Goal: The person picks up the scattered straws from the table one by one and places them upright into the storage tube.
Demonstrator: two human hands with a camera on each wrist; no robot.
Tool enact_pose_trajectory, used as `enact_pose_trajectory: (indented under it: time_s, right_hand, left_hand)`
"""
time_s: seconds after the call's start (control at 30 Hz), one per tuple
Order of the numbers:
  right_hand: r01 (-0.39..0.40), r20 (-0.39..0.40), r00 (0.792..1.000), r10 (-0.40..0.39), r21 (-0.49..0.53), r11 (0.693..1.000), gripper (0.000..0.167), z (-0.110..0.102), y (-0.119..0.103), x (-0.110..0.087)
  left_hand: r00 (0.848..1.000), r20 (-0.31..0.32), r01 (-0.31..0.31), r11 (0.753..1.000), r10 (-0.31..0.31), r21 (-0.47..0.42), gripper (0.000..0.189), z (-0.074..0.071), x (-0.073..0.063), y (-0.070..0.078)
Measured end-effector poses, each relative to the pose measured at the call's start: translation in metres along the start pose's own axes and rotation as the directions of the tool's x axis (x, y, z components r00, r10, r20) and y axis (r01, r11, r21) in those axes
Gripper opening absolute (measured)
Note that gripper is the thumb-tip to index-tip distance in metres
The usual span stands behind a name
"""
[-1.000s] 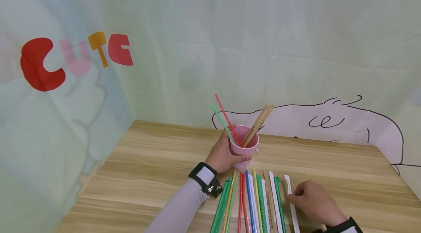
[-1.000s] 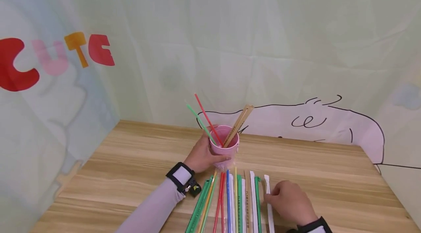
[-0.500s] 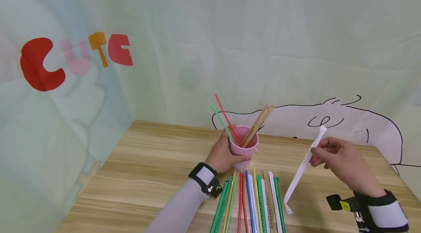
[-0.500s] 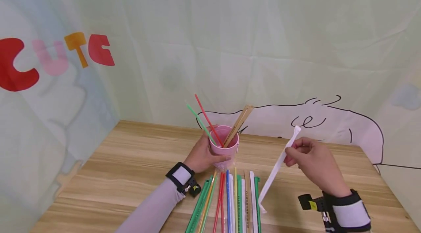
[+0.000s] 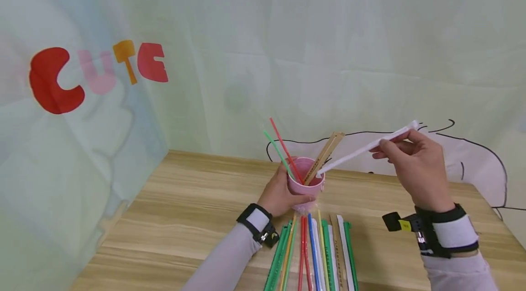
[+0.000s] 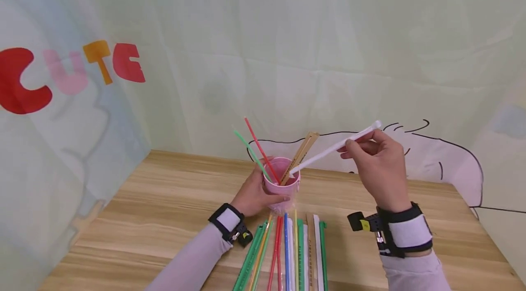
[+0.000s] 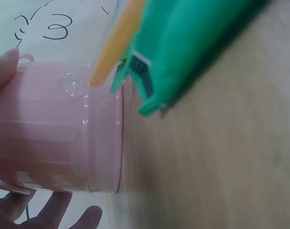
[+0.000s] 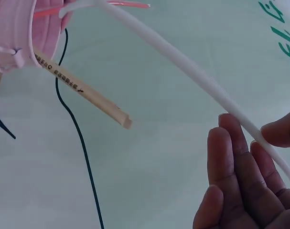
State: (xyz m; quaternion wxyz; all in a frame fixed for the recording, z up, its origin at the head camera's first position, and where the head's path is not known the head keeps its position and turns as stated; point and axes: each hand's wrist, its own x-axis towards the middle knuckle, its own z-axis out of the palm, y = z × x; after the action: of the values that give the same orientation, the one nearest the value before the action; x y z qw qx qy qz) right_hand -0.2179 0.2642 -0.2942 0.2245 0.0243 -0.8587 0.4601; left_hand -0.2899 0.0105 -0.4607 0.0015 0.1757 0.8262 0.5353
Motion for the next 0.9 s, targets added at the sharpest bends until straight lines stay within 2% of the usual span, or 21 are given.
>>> enact_pose_trajectory:
  time_s: [0.17, 0.33, 0.6, 0.73, 0.9]
  right_hand:
    - [0.012, 0.021, 1.0, -0.012, -0.006, 1.0, 0.021, 0.02, 0.004, 0.001]
    - [0.025, 0.083, 0.996, -0.024, -0.015, 1.0, 0.021, 0.048, 0.01, -0.002]
    - [-0.053, 0.183, 0.981, 0.058, -0.031, 0.998, 0.021, 0.086, 0.021, -0.01]
    - [-0.065, 0.18, 0.981, 0.076, -0.066, 0.996, 0.02, 0.099, 0.027, -0.014]
    - [-0.055, 0.158, 0.985, 0.072, -0.114, 0.992, 0.021, 0.101, 0.035, -0.016]
  left_hand:
    - [1.0, 0.001, -0.024, 1.0, 0.024, 0.02, 0.105, 0.0, 0.0, 0.0]
    - [1.0, 0.003, -0.029, 0.999, 0.029, 0.024, 0.105, -0.002, -0.001, 0.0]
    - [1.0, 0.01, -0.027, 1.0, 0.027, 0.009, 0.103, -0.003, -0.002, 0.0]
    - [1.0, 0.017, -0.023, 1.0, 0.023, 0.014, 0.103, -0.002, -0.002, -0.001]
    - [1.0, 0.022, -0.022, 1.0, 0.022, 0.008, 0.102, 0.0, -0.002, 0.001]
